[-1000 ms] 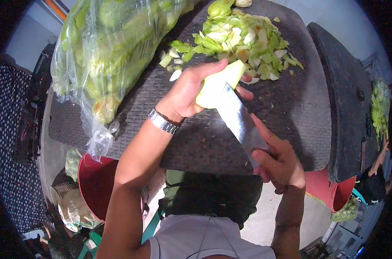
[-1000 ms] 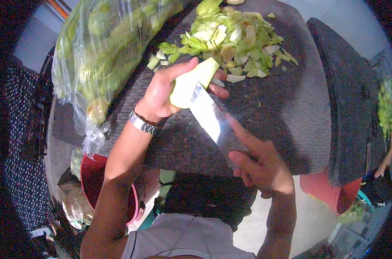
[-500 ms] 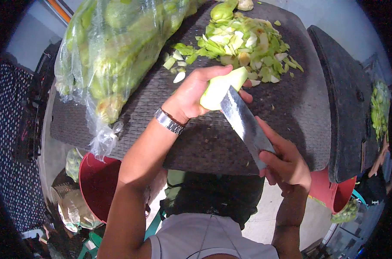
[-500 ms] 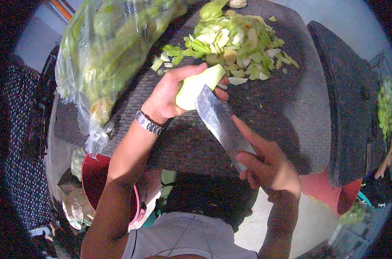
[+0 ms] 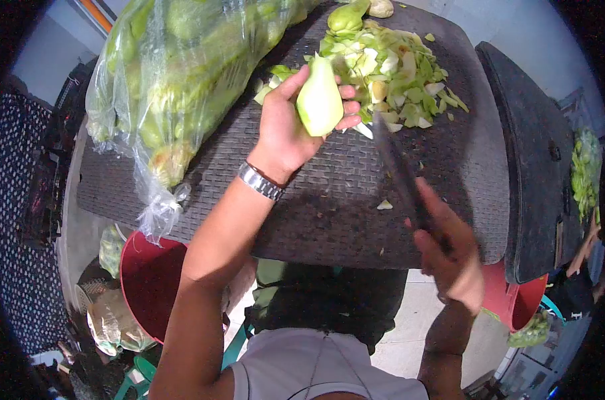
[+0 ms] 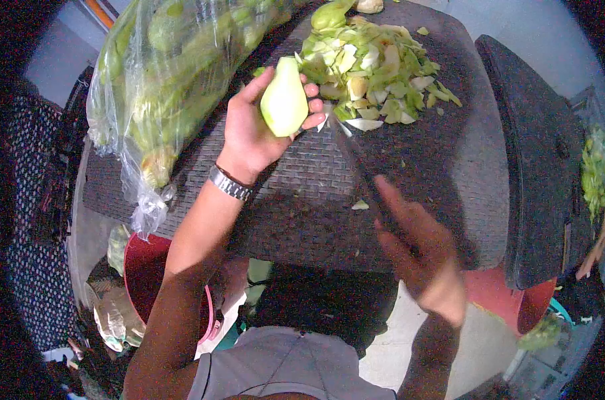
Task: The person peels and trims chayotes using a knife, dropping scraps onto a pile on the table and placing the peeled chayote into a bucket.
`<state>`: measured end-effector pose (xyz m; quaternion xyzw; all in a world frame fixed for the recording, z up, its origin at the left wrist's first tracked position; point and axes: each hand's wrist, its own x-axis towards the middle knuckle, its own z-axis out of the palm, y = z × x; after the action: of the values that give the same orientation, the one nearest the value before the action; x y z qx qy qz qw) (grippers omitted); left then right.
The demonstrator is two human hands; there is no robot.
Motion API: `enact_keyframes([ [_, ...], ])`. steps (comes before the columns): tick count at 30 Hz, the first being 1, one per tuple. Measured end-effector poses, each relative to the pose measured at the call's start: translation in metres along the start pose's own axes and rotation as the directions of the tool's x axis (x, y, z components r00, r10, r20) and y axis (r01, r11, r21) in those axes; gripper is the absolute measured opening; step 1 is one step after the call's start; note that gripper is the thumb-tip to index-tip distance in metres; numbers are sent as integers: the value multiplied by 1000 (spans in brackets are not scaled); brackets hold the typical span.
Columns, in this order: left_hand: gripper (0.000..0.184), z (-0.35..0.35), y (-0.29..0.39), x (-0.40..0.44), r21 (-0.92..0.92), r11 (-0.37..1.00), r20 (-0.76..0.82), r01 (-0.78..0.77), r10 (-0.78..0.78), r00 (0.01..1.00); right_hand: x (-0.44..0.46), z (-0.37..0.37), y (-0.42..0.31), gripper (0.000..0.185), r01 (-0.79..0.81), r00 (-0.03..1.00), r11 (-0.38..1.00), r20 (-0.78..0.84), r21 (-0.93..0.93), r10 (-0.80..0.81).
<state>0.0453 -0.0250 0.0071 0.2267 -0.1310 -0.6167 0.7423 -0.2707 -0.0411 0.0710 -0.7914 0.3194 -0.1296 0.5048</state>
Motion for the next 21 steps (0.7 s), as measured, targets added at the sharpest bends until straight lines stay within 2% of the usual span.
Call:
enact_keyframes([
  [1,55,-2,-3,0,-51,999,44,-5,7,999,2,12,1,58,61,997,988,-30,-140,-66],
  [3,53,-5,-8,-3,-150,989,128,-8,28,991,5,37,-6,53,105,991,946,-41,-305,-124],
  [4,50,5,-11,-7,-108,991,1,-72,73,997,5,51,-8,51,100,989,938,-72,-333,-131],
  [7,46,7,-15,-7,-49,975,-111,-217,211,971,6,74,-15,50,77,986,922,-110,-379,-128],
  [11,40,8,-15,-8,-65,961,-94,-269,262,960,8,83,-19,48,88,974,895,-149,-437,-169],
  [17,40,19,-16,-13,65,944,-171,-324,330,928,10,85,-24,47,84,979,901,-132,-425,-154],
  [20,44,7,-16,-8,-92,957,-55,-276,271,961,10,88,-19,47,130,963,895,-159,-427,-216],
  [21,45,10,-16,-9,-73,956,-85,-284,278,957,9,89,-19,47,119,968,901,-153,-417,-199],
])
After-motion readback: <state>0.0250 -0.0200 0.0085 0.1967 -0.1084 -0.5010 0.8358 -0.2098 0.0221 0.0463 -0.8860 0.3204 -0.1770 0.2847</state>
